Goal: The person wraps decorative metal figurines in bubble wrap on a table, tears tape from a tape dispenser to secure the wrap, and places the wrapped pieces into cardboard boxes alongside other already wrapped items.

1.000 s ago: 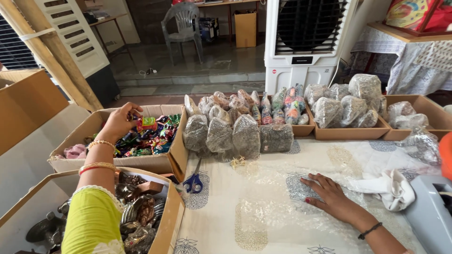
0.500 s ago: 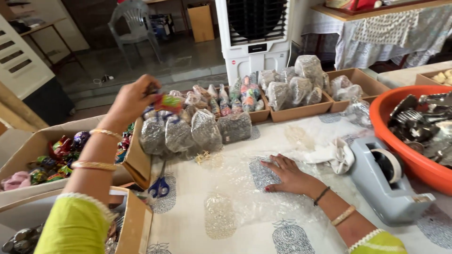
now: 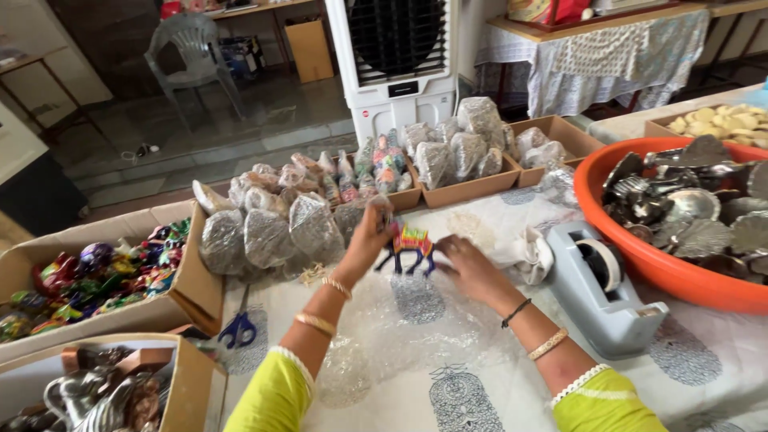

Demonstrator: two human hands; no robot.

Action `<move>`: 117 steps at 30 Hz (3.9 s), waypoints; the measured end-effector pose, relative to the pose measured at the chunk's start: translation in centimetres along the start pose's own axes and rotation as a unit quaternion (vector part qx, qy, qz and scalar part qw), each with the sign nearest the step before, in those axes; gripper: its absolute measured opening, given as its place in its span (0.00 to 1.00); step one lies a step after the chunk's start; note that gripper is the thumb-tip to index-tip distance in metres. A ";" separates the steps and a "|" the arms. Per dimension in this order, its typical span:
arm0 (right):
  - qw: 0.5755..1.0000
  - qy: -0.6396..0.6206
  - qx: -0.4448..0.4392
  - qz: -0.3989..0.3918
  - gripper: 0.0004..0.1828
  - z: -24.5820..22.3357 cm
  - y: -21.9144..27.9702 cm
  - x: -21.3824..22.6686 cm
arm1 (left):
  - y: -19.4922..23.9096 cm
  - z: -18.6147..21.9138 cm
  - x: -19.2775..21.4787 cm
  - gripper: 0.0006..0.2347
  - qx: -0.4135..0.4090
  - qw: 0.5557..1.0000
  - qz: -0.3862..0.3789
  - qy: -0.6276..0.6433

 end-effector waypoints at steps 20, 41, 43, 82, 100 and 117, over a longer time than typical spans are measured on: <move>0.926 -0.128 -0.074 0.347 0.15 -0.4 2.6 10.0 | 7.3 -5.9 -3.0 0.20 0.174 0.937 0.002 0.304; 0.960 0.163 0.194 0.117 0.37 -11.1 0.8 0.6 | 6.7 -5.6 -0.6 0.20 0.074 0.916 0.059 0.389; 0.940 0.237 0.214 0.117 0.36 -10.9 0.9 0.9 | 6.5 -5.5 0.4 0.19 0.078 0.905 0.095 0.407; 0.801 -0.569 -0.175 0.062 0.23 0.2 1.0 -6.1 | 8.8 -2.3 -4.1 0.14 0.081 0.846 0.187 0.492; 0.989 0.113 -0.066 0.067 0.16 0.9 0.9 4.9 | 7.2 -2.2 -1.9 0.12 0.054 0.932 0.167 0.316; 0.915 0.370 -0.112 0.113 0.33 5.7 3.1 7.0 | 6.7 -6.4 -0.1 0.09 0.100 0.965 0.055 0.238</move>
Point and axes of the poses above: each hand's wrist, its own y-axis away from the middle knuckle, its own x-axis out of the back of the hand, z = x × y, the point moved 8 cm from there along -y, towards the middle knuckle, and after that the axes turned 12 degrees about y, right-handed, at the moved point
